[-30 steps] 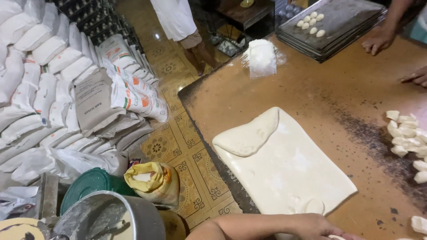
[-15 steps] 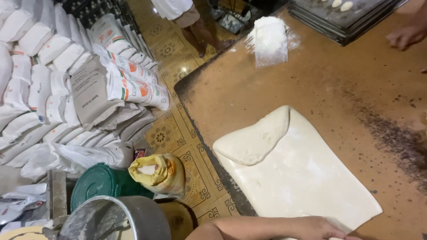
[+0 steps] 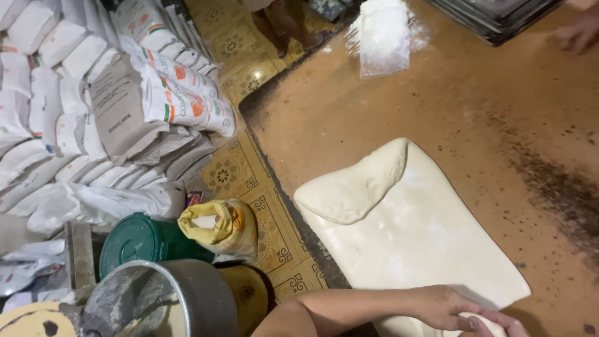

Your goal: Cutting dough into small pieces and rolling them into uniform balls on a bakery work table.

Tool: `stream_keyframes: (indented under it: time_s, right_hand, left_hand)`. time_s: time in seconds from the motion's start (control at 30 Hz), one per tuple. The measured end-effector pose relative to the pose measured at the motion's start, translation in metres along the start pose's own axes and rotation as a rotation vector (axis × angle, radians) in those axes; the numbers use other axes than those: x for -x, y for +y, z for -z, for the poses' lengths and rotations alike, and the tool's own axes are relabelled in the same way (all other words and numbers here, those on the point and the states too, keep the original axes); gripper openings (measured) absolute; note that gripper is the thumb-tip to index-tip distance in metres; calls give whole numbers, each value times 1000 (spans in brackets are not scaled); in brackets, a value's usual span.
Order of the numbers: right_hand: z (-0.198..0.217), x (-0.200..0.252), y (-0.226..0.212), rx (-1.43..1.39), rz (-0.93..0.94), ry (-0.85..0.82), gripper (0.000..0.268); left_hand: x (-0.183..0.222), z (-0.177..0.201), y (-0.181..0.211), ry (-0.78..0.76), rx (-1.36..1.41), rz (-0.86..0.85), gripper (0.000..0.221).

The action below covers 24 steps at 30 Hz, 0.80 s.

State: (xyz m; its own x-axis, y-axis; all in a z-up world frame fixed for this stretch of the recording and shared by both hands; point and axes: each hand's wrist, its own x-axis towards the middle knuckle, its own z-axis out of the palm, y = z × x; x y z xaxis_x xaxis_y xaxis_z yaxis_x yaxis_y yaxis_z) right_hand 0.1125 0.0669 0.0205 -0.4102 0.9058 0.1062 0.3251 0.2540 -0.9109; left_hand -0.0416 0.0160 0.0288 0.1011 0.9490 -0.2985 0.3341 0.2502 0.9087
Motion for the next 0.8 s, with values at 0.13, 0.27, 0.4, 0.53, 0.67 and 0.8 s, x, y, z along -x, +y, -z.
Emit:
stream_keyframes:
  time_s: [0.13,0.27,0.4,0.53,0.67,0.8]
  right_hand:
    - [39,4,14,-62,-171,-38,29]
    - [73,16,13,-55,30,-49,28]
    - [113,37,-38,67,142,-6,26]
    - [158,15,-56,330,359,62,27]
    - [204,20,-121,276,711,153,24]
    - [204,36,-111,169,651,163,47]
  left_hand:
    - [-10,-15,17,-41,-37,-73,54]
    - [-10,-35,32,6,-143,-210,41]
    - [-15,-54,43,55,-39,-405,89]
    - [-42,-85,65,162,-245,-442,29]
    - [14,-66,176,148,-254,-610,29]
    - [2,-74,159,187,-307,-574,42]
